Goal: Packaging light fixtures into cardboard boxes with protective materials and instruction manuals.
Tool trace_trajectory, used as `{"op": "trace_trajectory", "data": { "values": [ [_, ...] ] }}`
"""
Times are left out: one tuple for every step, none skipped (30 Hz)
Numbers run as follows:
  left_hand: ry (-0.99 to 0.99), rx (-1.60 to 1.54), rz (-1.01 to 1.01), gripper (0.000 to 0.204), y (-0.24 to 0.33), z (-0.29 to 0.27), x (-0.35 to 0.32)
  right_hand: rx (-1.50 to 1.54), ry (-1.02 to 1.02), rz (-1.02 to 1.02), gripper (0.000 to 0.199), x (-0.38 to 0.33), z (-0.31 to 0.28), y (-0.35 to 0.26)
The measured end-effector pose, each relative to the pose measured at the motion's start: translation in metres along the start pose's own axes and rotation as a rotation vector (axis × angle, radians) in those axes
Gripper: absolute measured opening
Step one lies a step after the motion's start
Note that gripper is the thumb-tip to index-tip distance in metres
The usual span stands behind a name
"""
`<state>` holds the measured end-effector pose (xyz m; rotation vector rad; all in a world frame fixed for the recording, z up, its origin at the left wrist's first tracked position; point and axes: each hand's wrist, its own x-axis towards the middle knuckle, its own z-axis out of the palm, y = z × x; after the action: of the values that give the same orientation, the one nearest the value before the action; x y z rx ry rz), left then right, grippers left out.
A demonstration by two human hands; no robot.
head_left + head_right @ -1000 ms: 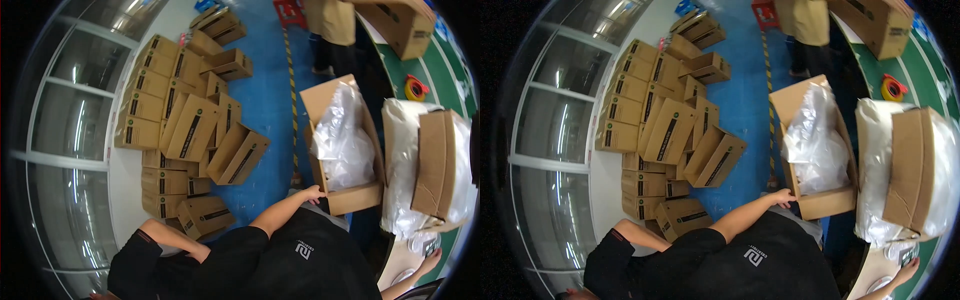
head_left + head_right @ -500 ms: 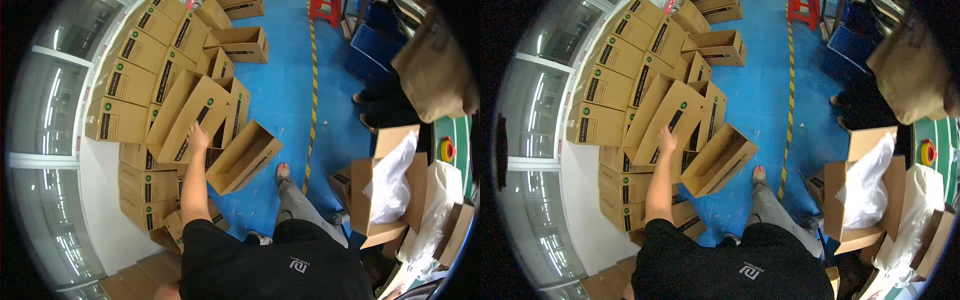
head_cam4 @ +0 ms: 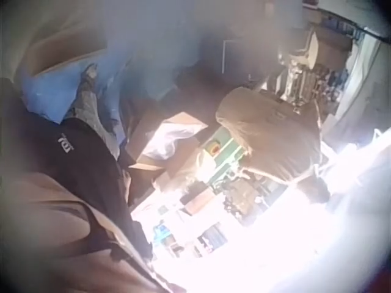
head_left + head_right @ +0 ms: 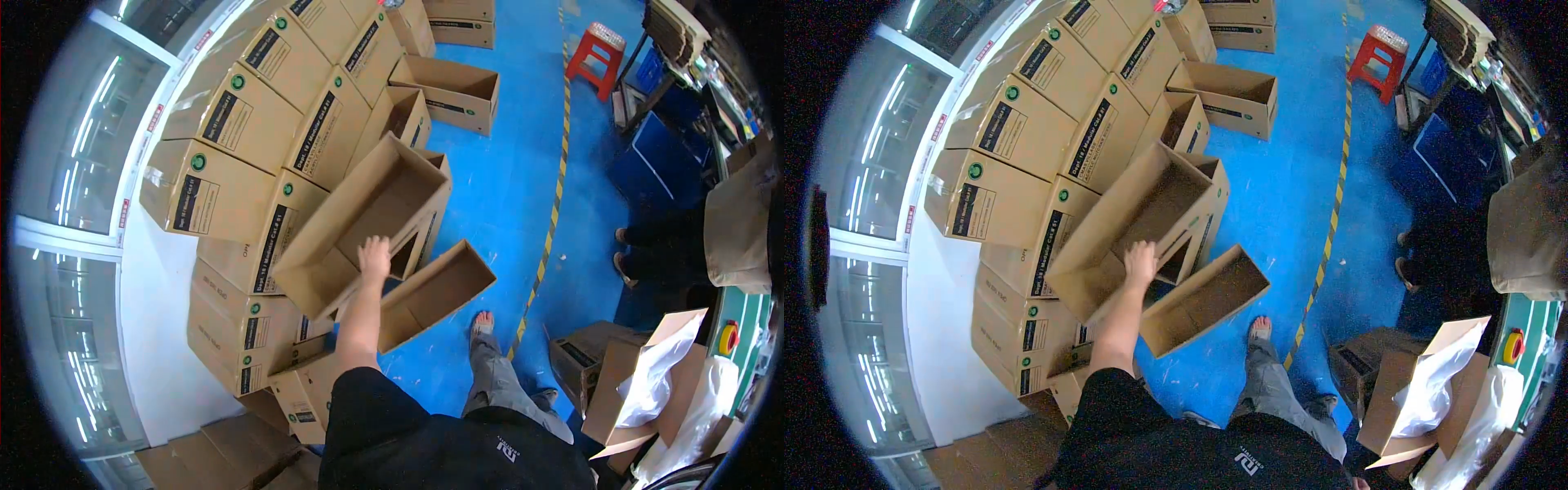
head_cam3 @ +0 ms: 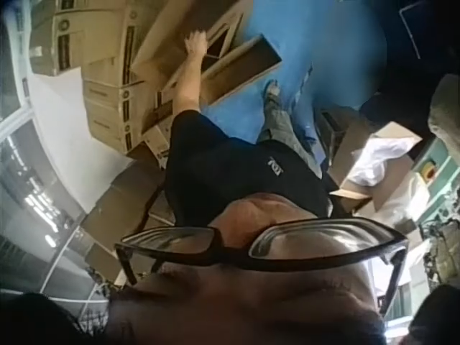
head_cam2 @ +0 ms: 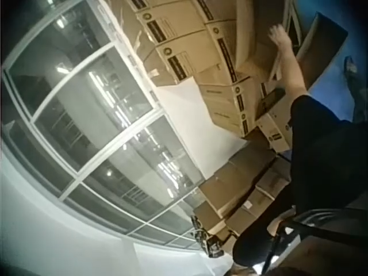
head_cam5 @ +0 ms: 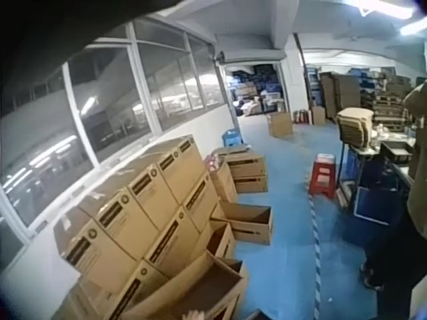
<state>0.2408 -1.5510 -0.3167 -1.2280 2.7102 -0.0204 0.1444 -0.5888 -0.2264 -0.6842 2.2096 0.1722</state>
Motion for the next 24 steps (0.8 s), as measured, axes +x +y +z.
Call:
{"op": "trace_trajectory", "data": {
  "values": [
    [-0.028,-0.087,-0.069,0.033,0.004,0.007,-0.002,0.002,-0.05,-0.03,0.036,0.01,0.005,-0.013],
    [-0.056,-0.186,-0.123,0.028,0.014,0.017,0.001,0.005,-0.094,-0.042,0.036,0.018,0.019,-0.023],
    [-0.055,-0.163,-0.072,0.025,0.018,0.012,0.008,0.373,0.018,0.18,0.029,0.032,0.022,-0.014],
    [0.032,-0.233,-0.035,0.023,0.013,0.002,0.006,0.748,0.139,0.401,0.029,0.04,0.023,-0.004],
    [0.114,-0.279,0.034,0.022,0.011,-0.015,-0.002,0.711,0.093,0.229,0.024,0.045,-0.013,-0.051],
    [-0.006,-0.324,0.04,0.021,0.042,-0.058,-0.007,1.259,0.416,0.298,0.021,0.039,-0.016,-0.079],
    [-0.025,-0.332,0.161,0.019,0.052,-0.077,-0.011,1.191,0.276,0.29,0.021,0.039,-0.042,-0.085],
    [0.075,-0.465,0.368,0.019,0.056,-0.092,-0.012,1.018,0.27,0.36,0.02,0.037,-0.002,-0.038],
    [-0.054,-0.373,0.443,0.022,0.064,-0.134,-0.03,0.703,0.453,0.254,0.02,0.052,-0.075,-0.11],
    [-0.107,-0.364,0.423,0.025,0.052,-0.163,-0.05,0.749,0.489,0.257,0.021,0.064,-0.136,-0.146],
    [-0.26,-0.324,0.422,0.03,0.075,-0.213,-0.068,0.764,0.449,0.27,0.027,0.062,-0.192,-0.17],
    [-0.334,-0.351,0.452,0.036,0.09,-0.236,-0.078,0.954,0.653,0.143,0.031,0.063,-0.211,-0.18],
    [-0.299,-0.149,0.599,0.034,0.117,-0.27,-0.1,0.894,0.739,0.071,0.035,0.052,-0.261,-0.204],
    [-0.442,-0.225,0.709,0.031,0.152,-0.308,-0.117,0.942,0.844,-0.068,0.044,0.042,-0.287,-0.215],
    [-0.482,-0.212,0.861,0.035,0.189,-0.349,-0.138,0.938,0.986,-0.192,0.057,0.032,-0.303,-0.223],
    [-0.307,-0.429,1.075,0.029,0.213,-0.361,-0.158,0.833,1.099,-0.313,0.07,0.014,-0.317,-0.226],
    [-0.429,-0.5,1.199,0.025,0.239,-0.366,-0.169,0.831,1.237,-0.376,0.073,-0.006,-0.316,-0.228],
    [-0.449,-0.475,1.305,0.022,0.26,-0.371,-0.184,0.82,1.362,-0.457,0.077,-0.024,-0.311,-0.227],
    [-0.473,-0.479,1.438,0.022,0.283,-0.376,-0.199,0.749,1.449,-0.438,0.079,-0.043,-0.306,-0.224],
    [-0.509,-0.491,1.571,0.022,0.309,-0.38,-0.219,0.667,1.523,-0.407,0.081,-0.068,-0.295,-0.219],
    [-0.53,-0.456,1.645,0.022,0.333,-0.383,-0.242,0.638,1.572,-0.356,0.081,-0.091,-0.28,-0.212],
    [-0.571,-0.443,1.78,0.022,0.356,-0.384,-0.269,0.682,1.593,-0.307,0.07,-0.114,-0.263,-0.206],
    [-0.614,-0.428,1.904,0.023,0.377,-0.385,-0.294,0.596,1.606,-0.214,0.062,-0.141,-0.242,-0.198],
    [-0.639,-0.396,1.96,0.023,0.398,-0.388,-0.318,0.513,1.608,-0.121,0.056,-0.168,-0.218,-0.192]
  ]
}}
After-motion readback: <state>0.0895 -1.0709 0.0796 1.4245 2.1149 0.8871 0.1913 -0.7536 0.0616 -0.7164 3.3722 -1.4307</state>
